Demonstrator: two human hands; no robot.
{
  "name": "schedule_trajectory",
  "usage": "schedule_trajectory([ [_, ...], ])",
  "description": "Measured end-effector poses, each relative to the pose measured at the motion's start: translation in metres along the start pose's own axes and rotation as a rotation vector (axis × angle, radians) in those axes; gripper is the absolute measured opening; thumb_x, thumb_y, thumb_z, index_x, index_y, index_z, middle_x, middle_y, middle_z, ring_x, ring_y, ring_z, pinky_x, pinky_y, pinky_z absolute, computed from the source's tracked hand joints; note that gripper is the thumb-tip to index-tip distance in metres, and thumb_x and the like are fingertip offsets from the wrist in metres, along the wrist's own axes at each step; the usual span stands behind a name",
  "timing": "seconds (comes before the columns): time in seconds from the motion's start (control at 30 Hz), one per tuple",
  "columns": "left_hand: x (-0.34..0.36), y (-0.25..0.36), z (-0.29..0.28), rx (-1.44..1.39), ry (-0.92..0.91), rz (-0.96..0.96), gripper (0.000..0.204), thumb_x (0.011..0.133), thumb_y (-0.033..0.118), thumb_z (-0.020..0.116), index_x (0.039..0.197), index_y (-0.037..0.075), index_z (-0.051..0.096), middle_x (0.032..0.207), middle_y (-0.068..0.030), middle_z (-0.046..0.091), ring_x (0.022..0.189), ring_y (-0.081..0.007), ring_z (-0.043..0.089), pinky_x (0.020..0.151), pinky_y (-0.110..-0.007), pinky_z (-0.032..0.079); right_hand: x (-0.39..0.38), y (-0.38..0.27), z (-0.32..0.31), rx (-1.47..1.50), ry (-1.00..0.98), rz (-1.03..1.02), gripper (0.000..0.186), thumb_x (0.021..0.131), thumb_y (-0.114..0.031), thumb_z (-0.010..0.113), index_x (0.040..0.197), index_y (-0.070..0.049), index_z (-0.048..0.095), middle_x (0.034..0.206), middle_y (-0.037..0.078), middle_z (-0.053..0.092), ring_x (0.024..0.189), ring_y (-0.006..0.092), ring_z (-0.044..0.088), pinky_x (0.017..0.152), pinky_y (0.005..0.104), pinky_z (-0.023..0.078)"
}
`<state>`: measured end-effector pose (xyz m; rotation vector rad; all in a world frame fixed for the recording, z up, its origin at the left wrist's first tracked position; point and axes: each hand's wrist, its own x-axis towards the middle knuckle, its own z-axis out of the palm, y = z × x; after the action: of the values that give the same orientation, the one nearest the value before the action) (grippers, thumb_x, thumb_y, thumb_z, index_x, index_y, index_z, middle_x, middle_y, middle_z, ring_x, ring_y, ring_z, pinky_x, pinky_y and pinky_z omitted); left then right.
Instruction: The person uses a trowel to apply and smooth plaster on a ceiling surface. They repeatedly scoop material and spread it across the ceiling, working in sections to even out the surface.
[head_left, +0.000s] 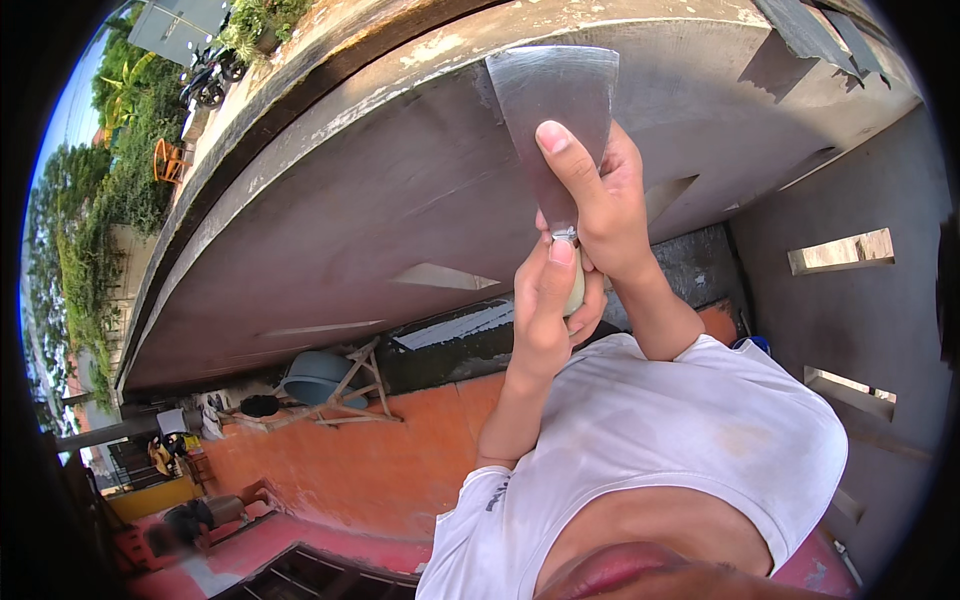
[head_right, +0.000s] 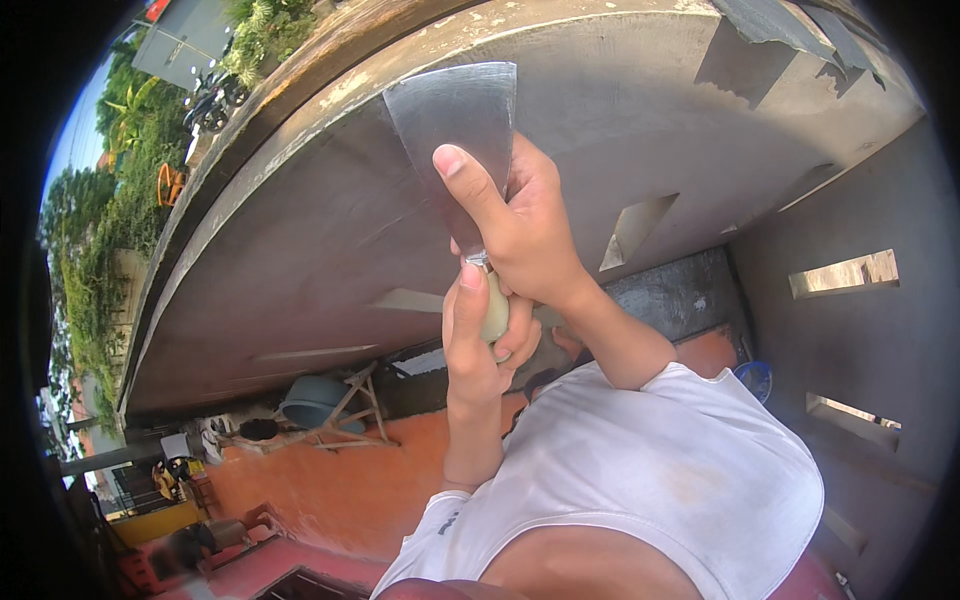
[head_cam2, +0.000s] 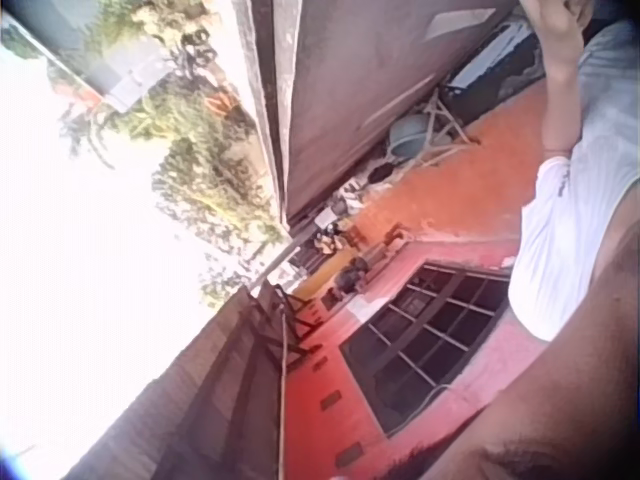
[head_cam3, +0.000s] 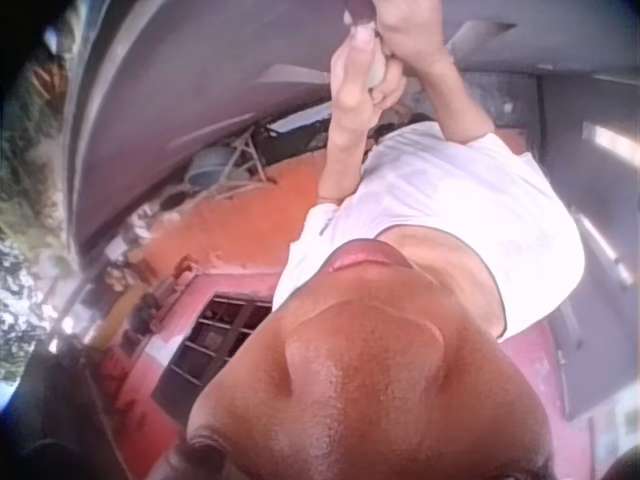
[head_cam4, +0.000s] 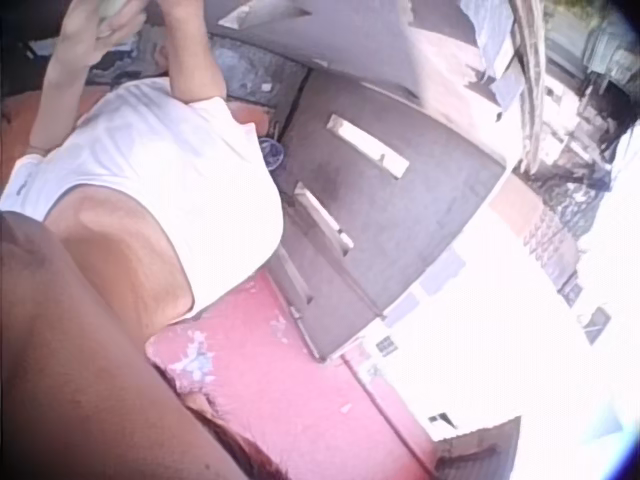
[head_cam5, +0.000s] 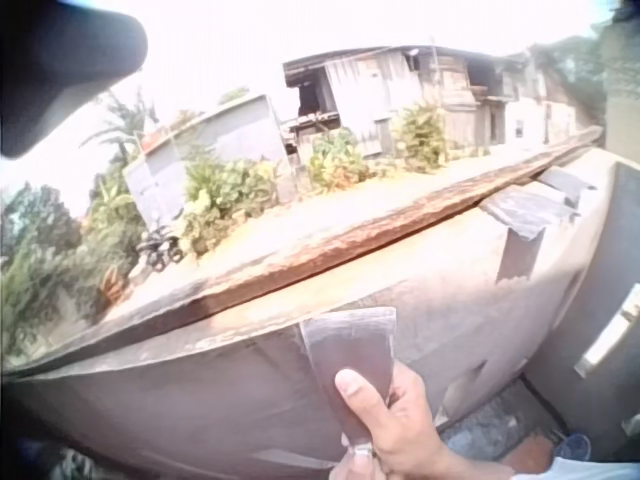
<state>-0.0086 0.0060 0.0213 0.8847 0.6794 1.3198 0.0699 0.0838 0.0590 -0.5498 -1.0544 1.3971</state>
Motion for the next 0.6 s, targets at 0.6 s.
schedule_trajectory([
  [0.6,0.009,0.009,-0.004,-0.076,-0.041,-0.049,0.045,0.104,0.046,0.036,0.096,0.003,0.046,0.050,0.0005,0.038,0.037,-0.0034,0.024,0.035,-0.021,0.020,0.007,-0.004,0.004,-0.015,0.056,-0.073,0.026,0.098,-0.027,0.060,0.105,-0.002,0.060,0.074,0.000,0.060,0.054,0.0051,0.053,0.045,0.0221,0.043],
])
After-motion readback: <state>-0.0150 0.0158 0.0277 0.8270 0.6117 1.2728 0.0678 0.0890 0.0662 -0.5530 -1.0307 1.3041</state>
